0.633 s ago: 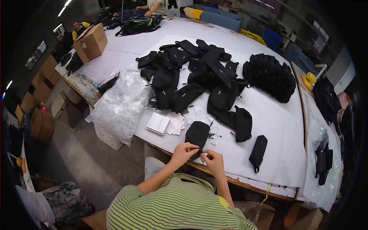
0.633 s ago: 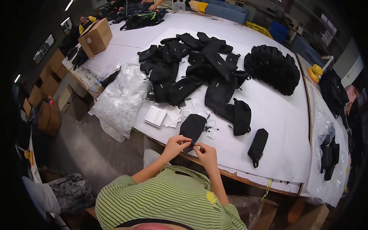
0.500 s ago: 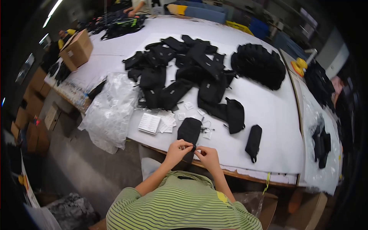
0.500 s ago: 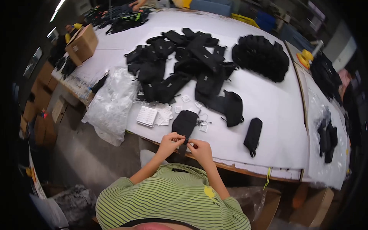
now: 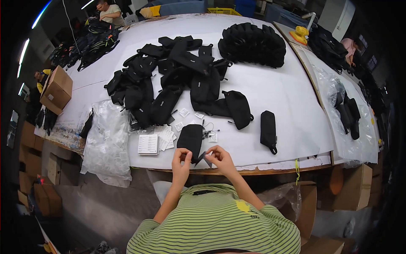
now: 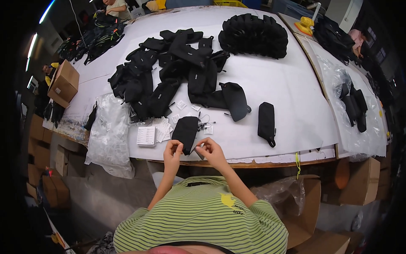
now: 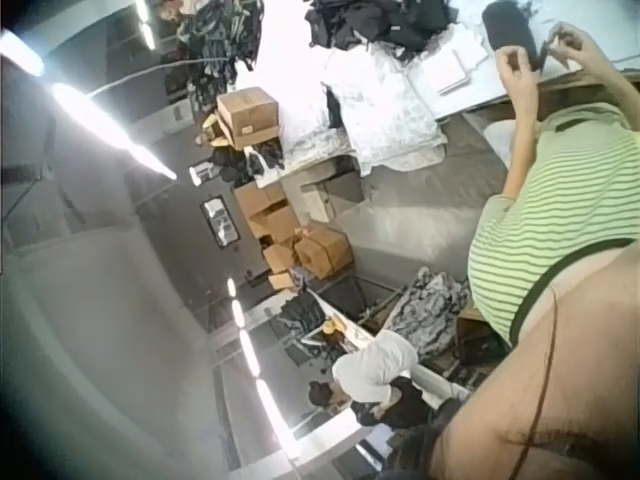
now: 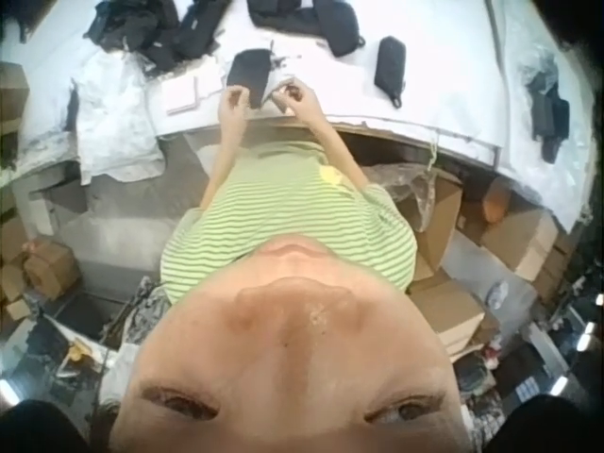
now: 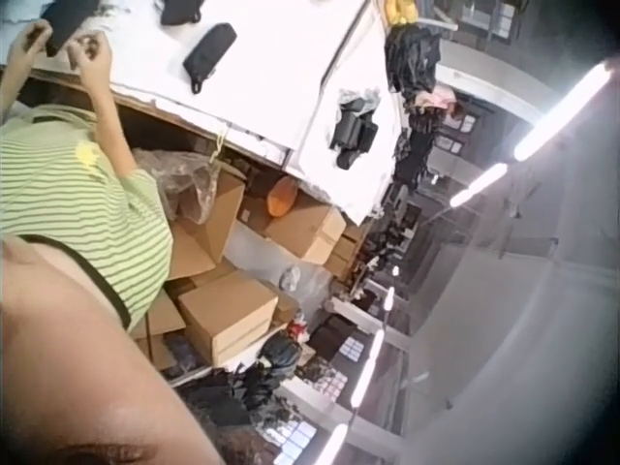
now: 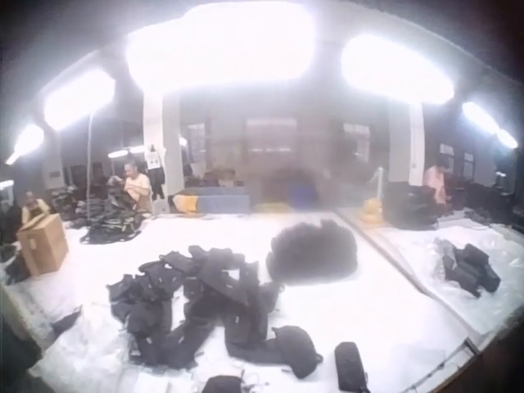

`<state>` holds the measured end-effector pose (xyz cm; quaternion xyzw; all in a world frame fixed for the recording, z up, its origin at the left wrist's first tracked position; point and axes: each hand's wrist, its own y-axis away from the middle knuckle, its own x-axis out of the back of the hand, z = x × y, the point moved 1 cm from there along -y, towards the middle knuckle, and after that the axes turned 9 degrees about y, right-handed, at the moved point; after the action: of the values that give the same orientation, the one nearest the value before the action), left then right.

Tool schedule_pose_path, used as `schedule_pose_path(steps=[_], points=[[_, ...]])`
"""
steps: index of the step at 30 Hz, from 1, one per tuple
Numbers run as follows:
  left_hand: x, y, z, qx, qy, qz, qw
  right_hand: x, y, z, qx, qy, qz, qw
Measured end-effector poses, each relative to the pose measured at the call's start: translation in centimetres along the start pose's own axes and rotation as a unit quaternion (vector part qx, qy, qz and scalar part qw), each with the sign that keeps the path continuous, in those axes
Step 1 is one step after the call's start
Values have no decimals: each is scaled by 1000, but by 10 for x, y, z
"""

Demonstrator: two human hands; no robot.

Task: Packing eye glasses cases into protective pouches and adding silica gel packets and labels.

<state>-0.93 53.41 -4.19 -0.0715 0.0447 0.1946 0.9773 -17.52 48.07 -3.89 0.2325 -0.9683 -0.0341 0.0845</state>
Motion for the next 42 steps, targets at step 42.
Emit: schedule_pose_path(steps=[42], points=[[-24,1,30,94,-45,-137,985,-2,-1,-5,-26,-126,73,989]])
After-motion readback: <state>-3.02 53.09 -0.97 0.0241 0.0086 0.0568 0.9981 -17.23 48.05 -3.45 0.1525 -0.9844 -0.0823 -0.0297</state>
